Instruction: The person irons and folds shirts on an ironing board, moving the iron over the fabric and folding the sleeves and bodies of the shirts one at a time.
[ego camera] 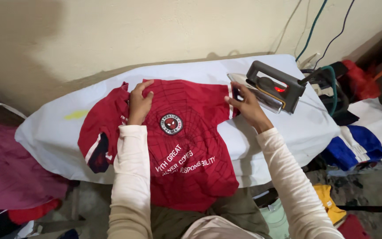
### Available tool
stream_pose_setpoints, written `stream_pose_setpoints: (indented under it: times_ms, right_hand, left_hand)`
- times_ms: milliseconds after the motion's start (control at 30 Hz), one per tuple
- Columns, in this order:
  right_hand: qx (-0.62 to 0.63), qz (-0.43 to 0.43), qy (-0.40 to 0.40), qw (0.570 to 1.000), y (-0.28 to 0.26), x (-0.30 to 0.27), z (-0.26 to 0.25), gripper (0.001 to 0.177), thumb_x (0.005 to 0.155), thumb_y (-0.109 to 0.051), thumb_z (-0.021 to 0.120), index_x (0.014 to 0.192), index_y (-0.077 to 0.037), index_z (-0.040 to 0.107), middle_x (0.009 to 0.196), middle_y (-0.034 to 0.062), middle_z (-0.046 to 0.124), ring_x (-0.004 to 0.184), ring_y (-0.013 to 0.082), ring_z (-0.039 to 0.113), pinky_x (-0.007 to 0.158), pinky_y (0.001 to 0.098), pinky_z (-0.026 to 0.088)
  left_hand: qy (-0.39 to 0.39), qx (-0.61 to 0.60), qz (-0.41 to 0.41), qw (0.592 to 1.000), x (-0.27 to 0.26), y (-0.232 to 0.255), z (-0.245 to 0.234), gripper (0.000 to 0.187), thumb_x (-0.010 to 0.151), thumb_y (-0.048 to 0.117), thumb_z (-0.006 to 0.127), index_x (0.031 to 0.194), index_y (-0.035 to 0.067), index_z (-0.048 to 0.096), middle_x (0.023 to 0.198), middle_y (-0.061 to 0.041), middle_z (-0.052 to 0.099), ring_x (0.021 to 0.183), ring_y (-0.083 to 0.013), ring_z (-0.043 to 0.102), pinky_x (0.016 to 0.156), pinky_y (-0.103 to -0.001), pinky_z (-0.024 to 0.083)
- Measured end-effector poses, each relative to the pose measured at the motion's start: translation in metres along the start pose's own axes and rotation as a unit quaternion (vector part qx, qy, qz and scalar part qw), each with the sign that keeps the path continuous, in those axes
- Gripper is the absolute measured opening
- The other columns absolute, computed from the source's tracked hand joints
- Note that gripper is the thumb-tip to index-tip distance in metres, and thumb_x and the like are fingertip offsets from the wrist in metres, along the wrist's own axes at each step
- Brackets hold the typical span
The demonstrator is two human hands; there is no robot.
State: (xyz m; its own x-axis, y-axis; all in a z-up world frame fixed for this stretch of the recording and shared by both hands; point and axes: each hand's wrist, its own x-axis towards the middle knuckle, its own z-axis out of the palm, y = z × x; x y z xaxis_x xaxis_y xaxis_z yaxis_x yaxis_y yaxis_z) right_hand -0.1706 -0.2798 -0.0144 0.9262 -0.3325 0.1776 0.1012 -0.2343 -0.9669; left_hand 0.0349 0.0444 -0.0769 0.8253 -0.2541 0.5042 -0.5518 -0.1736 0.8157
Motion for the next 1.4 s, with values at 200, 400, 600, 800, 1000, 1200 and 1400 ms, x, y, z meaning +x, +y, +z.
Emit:
stream_pose_setpoints:
  times_ms: [200, 400, 600, 800, 1000, 1200, 1400]
  right_hand:
    - [0.011, 0.051, -0.063, 0.997, 0.021, -0.016, -0.001, 0.069, 0.085, -0.011, 0.079, 0.149, -0.006, 0.056, 0.130, 0.0091, 0.061, 0.111, 0.0197, 0.058, 0.094, 0.0337, 0.051]
    - [-0.223, -0.159, -0.049, 0.961, 0.024, 0.000, -0.006, 0.085, 0.083, -0.014, 0.084, 0.155, -0.003, 0.041, 0.132, 0.0128, 0.056, 0.120, 0.0253, 0.056, 0.103, 0.0355, 0.044]
    - [-0.298, -0.134, -0.011, 0.945, 0.016, 0.002, 0.001, 0.085, 0.081, -0.017, 0.085, 0.155, -0.005, 0.043, 0.129, 0.0150, 0.059, 0.116, 0.0258, 0.059, 0.101, 0.0349, 0.048]
    - [-0.177, -0.056, -0.031, 0.982, -0.007, 0.012, 0.003, 0.085, 0.076, -0.017, 0.087, 0.151, -0.008, 0.048, 0.135, 0.0120, 0.062, 0.119, 0.0222, 0.058, 0.103, 0.0338, 0.045]
    - [-0.022, 0.040, -0.076, 0.996, -0.001, 0.024, 0.012, 0.069, 0.081, -0.006, 0.083, 0.145, -0.004, 0.058, 0.137, 0.0126, 0.064, 0.120, 0.0200, 0.062, 0.102, 0.0326, 0.052]
    - [0.023, -0.131, -0.037, 0.990, -0.022, -0.019, 0.013, 0.094, 0.077, 0.003, 0.078, 0.160, -0.005, 0.032, 0.162, 0.0129, 0.042, 0.144, 0.0225, 0.046, 0.117, 0.0314, 0.039]
    - [-0.203, -0.300, 0.043, 0.931, -0.090, -0.098, 0.022, 0.098, 0.084, 0.000, 0.078, 0.164, -0.004, 0.023, 0.166, 0.0199, 0.036, 0.153, 0.0288, 0.038, 0.124, 0.0379, 0.030]
  left_hand:
    - [0.021, -0.008, 0.022, 1.000, 0.000, -0.006, 0.000, 0.038, 0.091, -0.002, 0.066, 0.129, 0.001, 0.067, 0.131, -0.017, 0.067, 0.126, -0.0316, 0.062, 0.109, -0.036, 0.046]
    - [0.043, -0.002, 0.008, 0.999, 0.000, -0.004, 0.002, 0.039, 0.090, -0.001, 0.067, 0.129, 0.002, 0.067, 0.133, -0.017, 0.066, 0.128, -0.0319, 0.061, 0.110, -0.037, 0.045]
    - [0.052, 0.025, 0.027, 0.998, -0.002, -0.003, 0.003, 0.040, 0.088, -0.001, 0.066, 0.128, 0.002, 0.066, 0.132, -0.017, 0.065, 0.127, -0.0338, 0.060, 0.109, -0.038, 0.046]
    - [0.047, 0.035, 0.047, 0.997, -0.002, -0.003, 0.005, 0.036, 0.086, 0.001, 0.072, 0.121, 0.002, 0.069, 0.124, -0.017, 0.068, 0.120, -0.0334, 0.064, 0.104, -0.039, 0.049]
    - [0.072, -0.235, -0.079, 0.966, 0.002, -0.006, 0.006, 0.024, 0.087, 0.004, 0.081, 0.106, 0.002, 0.067, 0.107, -0.006, 0.072, 0.098, -0.0137, 0.067, 0.088, -0.027, 0.055]
    - [0.096, -0.377, -0.008, 0.921, 0.003, 0.002, -0.008, 0.021, 0.086, -0.007, 0.079, 0.095, 0.005, 0.064, 0.096, -0.001, 0.066, 0.090, -0.0090, 0.061, 0.084, -0.025, 0.052]
    - [0.153, -0.346, 0.076, 0.923, -0.026, 0.104, -0.046, 0.021, 0.088, -0.009, 0.081, 0.092, 0.004, 0.064, 0.098, 0.000, 0.060, 0.088, -0.0082, 0.058, 0.083, -0.024, 0.050]
